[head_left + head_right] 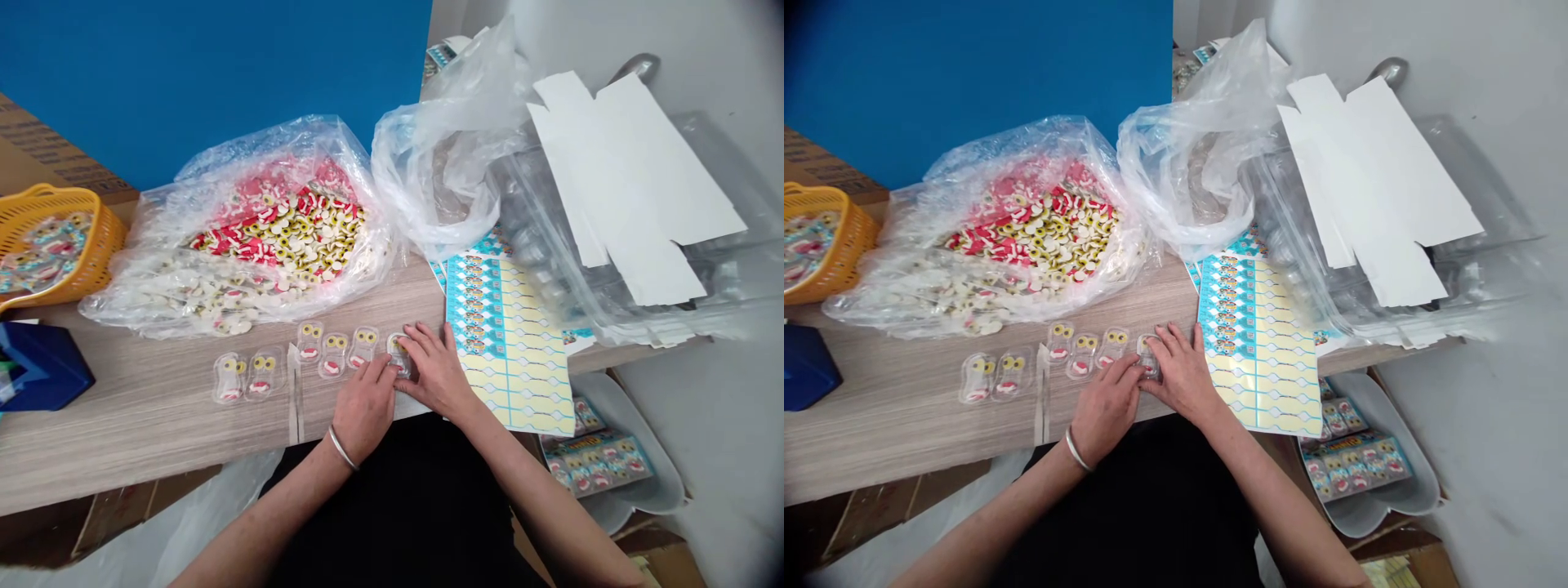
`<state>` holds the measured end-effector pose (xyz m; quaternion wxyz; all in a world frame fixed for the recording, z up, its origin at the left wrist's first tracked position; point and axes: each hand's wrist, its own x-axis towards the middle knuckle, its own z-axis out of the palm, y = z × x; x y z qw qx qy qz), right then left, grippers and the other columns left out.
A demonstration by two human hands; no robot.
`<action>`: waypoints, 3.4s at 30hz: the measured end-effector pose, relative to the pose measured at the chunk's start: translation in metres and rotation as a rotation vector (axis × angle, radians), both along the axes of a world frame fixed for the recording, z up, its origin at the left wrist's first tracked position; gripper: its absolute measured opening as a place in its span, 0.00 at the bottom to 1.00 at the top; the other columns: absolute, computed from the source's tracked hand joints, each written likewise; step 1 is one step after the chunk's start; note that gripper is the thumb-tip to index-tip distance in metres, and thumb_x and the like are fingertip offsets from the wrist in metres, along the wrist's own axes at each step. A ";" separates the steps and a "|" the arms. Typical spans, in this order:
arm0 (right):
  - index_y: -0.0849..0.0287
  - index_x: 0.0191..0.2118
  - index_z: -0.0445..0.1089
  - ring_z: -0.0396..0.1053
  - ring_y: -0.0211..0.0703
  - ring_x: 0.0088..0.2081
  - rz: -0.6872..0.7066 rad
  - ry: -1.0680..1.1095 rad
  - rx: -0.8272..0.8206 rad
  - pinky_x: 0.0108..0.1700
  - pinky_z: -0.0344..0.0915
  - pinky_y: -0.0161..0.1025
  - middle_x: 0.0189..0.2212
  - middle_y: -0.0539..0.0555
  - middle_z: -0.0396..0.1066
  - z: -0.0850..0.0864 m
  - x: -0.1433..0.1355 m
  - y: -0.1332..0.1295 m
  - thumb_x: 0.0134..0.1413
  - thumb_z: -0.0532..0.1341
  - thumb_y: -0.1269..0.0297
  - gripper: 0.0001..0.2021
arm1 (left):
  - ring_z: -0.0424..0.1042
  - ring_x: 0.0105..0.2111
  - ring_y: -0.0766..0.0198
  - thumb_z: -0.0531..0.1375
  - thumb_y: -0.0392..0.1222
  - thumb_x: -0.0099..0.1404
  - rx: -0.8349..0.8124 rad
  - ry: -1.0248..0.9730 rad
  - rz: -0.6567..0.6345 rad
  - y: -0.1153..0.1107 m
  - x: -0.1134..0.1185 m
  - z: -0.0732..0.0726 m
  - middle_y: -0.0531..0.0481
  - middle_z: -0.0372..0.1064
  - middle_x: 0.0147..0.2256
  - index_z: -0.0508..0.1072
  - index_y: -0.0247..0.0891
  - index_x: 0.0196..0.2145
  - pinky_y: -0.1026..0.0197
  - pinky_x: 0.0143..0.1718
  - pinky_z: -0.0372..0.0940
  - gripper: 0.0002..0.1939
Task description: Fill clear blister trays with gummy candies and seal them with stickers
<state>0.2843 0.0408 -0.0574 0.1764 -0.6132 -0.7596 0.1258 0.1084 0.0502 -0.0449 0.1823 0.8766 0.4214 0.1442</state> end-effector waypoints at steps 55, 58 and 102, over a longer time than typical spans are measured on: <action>0.59 0.29 0.69 0.62 0.35 0.26 -0.794 1.492 -0.039 0.31 0.58 0.34 0.23 0.48 0.68 0.006 0.055 -0.039 0.52 0.65 0.53 0.13 | 0.69 0.53 0.54 0.57 0.31 0.63 0.053 -0.407 -0.094 -0.016 0.088 0.022 0.44 0.74 0.46 0.72 0.40 0.47 0.47 0.57 0.59 0.15; 0.59 0.29 0.68 0.60 0.34 0.24 -0.790 1.624 -0.065 0.28 0.57 0.33 0.22 0.47 0.67 0.006 0.055 -0.037 0.50 0.67 0.54 0.14 | 0.70 0.49 0.58 0.53 0.28 0.66 0.173 -0.158 -0.402 -0.013 0.097 0.016 0.45 0.74 0.44 0.72 0.39 0.45 0.50 0.56 0.62 0.14; 0.56 0.41 0.72 0.72 0.41 0.36 -0.283 0.858 -0.320 0.40 0.65 0.37 0.34 0.50 0.75 0.031 0.012 0.003 0.58 0.61 0.63 0.07 | 0.62 0.21 0.69 0.55 0.48 0.66 -0.940 -0.362 0.156 0.065 -0.006 0.039 0.58 0.62 0.21 0.69 0.39 0.35 0.65 0.24 0.57 0.10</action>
